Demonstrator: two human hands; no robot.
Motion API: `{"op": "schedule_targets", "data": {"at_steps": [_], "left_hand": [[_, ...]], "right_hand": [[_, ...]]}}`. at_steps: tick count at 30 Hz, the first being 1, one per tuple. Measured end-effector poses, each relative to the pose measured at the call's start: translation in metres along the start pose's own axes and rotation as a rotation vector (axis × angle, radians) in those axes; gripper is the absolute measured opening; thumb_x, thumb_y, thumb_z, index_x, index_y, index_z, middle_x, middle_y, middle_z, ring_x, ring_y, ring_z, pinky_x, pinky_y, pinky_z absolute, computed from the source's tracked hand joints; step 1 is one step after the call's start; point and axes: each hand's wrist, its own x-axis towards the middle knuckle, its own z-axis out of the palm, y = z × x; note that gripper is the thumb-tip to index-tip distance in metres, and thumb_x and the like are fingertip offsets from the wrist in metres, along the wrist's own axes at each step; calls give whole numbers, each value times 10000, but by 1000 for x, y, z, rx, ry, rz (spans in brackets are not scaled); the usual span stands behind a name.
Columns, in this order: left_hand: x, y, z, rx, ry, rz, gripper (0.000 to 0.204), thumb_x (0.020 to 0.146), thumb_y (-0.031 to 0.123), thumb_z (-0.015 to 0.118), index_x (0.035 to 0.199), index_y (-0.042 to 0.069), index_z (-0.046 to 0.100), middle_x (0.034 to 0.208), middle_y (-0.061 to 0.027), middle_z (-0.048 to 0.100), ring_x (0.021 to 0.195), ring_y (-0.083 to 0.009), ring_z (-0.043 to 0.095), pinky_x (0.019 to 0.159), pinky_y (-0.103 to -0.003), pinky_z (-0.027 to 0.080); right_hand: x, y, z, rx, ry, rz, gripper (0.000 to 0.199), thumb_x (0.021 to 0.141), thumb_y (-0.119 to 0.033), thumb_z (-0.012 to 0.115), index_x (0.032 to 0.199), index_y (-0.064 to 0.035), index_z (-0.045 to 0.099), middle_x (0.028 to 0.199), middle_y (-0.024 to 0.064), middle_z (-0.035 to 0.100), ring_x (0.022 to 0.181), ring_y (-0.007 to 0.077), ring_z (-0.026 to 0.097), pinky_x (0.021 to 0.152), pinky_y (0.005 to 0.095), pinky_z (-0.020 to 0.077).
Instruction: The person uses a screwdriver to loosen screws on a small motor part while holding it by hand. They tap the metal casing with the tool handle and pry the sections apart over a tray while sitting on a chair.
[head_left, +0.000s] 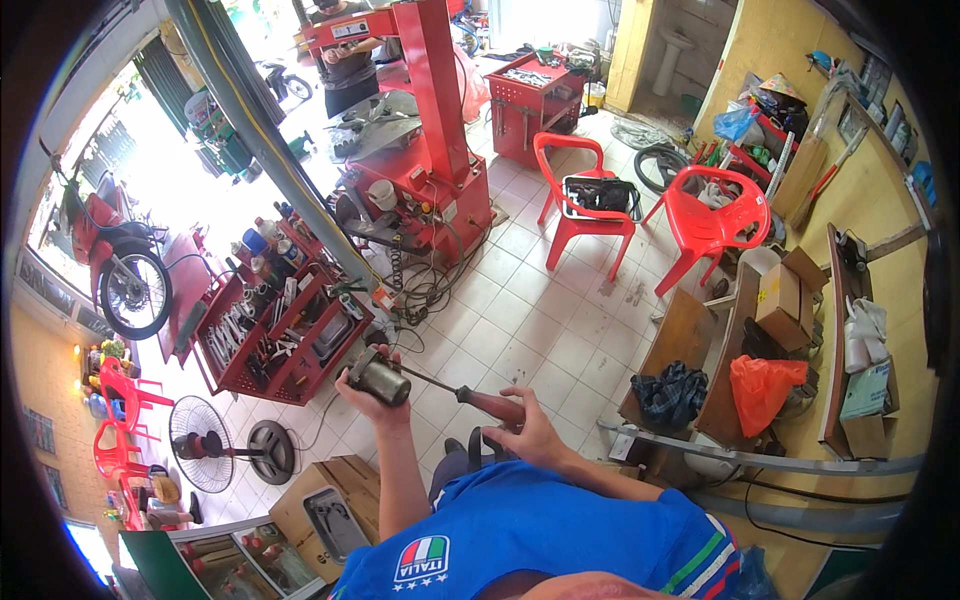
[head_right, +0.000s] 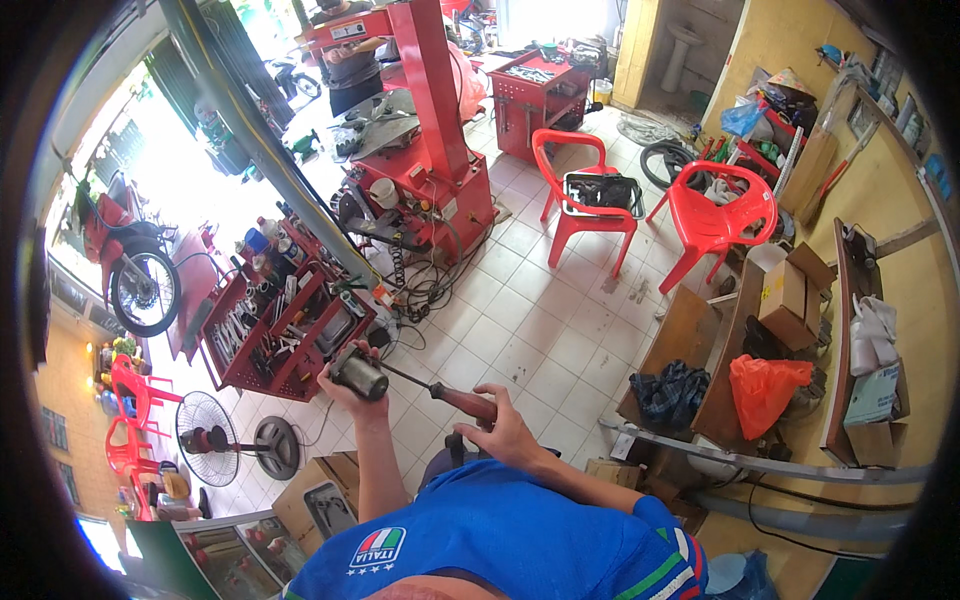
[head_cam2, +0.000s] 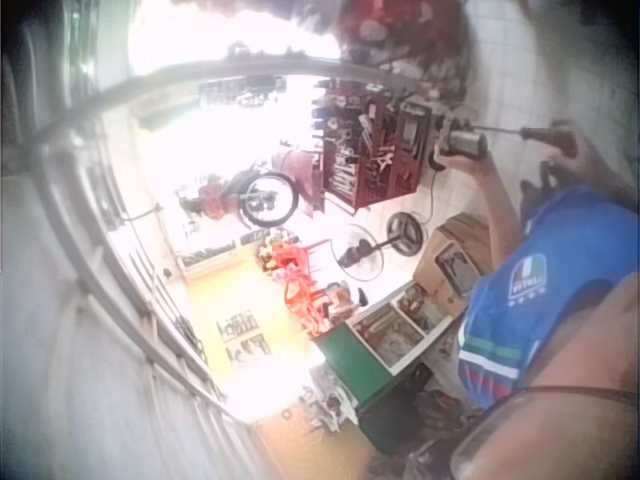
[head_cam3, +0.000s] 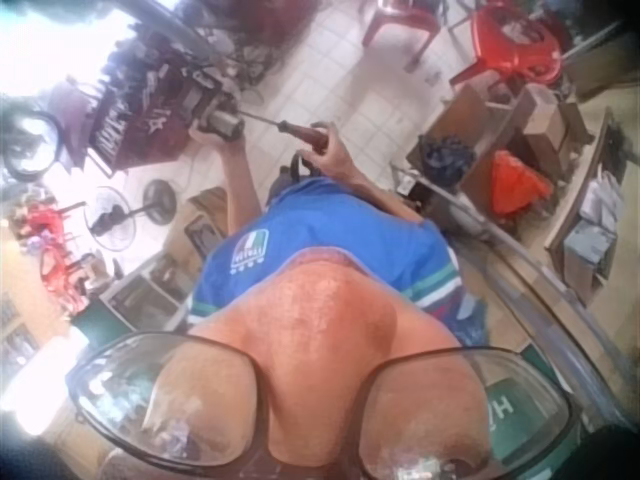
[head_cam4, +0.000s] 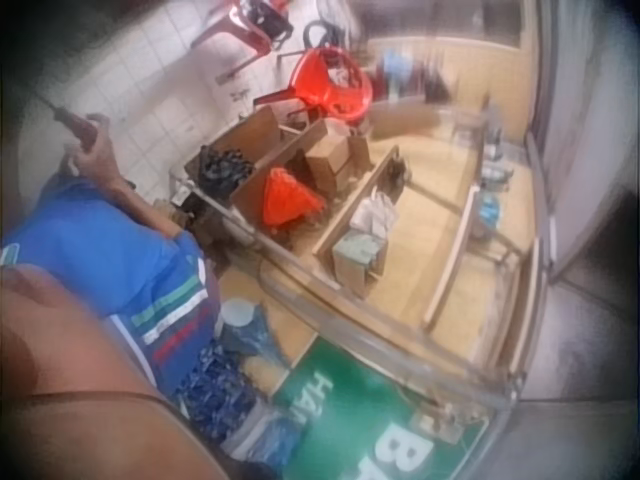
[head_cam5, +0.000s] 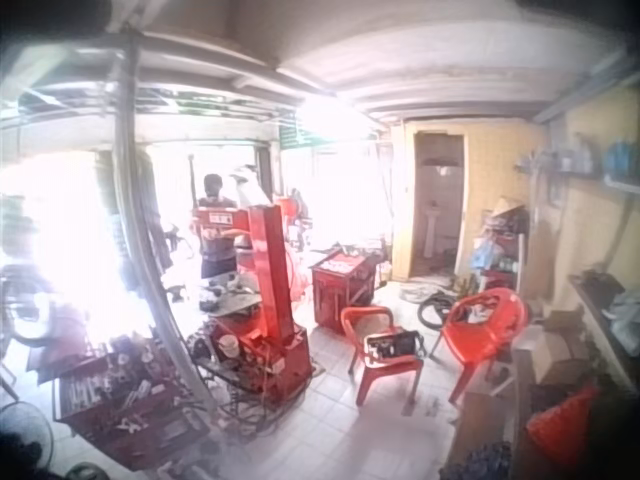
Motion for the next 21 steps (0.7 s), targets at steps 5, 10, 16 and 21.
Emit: {"op": "schedule_targets", "data": {"at_steps": [5,10,16,21], "left_hand": [[-3,0,4,-8,-23,-31,551,903,453,439,1210,7,538,1104,-133,638,1071,-284,627,935,-487,509],[6,2,-1,-45,-65,-51,569,898,450,433,1244,11,535,1104,-126,640,1076,-270,629,941,-470,511],[10,4,0,-61,-72,-86,560,884,447,435,1196,1,565,1058,-143,649,1039,-265,640,939,-449,515],[-1,-10,28,-22,-37,-86,471,873,446,447,1067,39,582,1051,-148,642,1079,-298,623,949,-512,486]], "right_hand": [[4,11,-12,342,-138,305,363,1034,-331,536,1175,-5,462,700,30,583,575,93,543,510,255,443],[14,22,-12,125,-232,365,377,1025,-323,559,1219,-18,455,692,13,534,567,98,514,525,275,441],[4,-9,-14,19,-86,75,490,952,-169,673,1317,-42,373,861,58,593,641,107,548,593,282,491],[9,3,-28,301,-95,391,447,1036,-375,500,1242,19,455,792,33,525,569,92,448,538,272,493]]}}
